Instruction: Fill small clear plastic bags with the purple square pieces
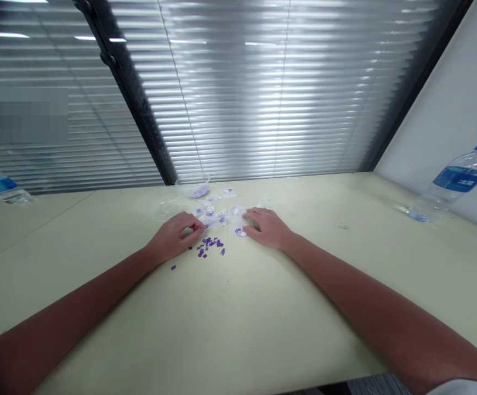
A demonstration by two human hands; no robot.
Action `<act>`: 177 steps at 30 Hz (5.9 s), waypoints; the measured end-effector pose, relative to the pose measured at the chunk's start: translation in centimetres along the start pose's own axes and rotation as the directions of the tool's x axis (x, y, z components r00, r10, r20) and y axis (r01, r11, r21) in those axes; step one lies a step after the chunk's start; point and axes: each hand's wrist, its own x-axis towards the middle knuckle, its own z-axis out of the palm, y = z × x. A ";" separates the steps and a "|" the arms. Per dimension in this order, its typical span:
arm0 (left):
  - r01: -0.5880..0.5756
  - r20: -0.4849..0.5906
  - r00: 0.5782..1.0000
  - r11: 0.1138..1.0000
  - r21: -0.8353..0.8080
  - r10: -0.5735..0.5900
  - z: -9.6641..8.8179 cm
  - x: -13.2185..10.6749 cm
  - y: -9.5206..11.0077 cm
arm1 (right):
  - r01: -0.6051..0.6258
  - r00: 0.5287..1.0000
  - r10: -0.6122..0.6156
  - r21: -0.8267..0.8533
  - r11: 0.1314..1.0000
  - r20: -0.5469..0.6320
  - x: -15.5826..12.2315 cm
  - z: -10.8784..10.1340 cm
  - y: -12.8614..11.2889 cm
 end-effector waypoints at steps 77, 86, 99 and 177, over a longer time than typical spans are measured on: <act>-0.022 0.141 0.990 0.999 0.049 0.015 0.7 -0.4 -0.1 | -0.143 0.985 0.139 -0.036 0.989 -0.098 0.0 -0.1 -0.4; -0.026 0.131 0.991 0.999 0.046 0.020 1.0 -0.4 -0.5 | -0.313 0.940 0.287 -0.128 0.941 -0.186 0.1 0.4 0.1; -0.013 0.138 0.990 0.999 0.033 0.008 0.8 -0.3 -0.2 | 0.140 0.983 -0.144 -0.046 0.989 -0.111 -0.3 0.1 0.0; -0.022 0.189 0.982 0.999 0.036 0.015 1.0 0.4 -0.4 | 0.149 0.989 -0.146 0.078 0.986 -0.036 -0.1 -1.1 -0.4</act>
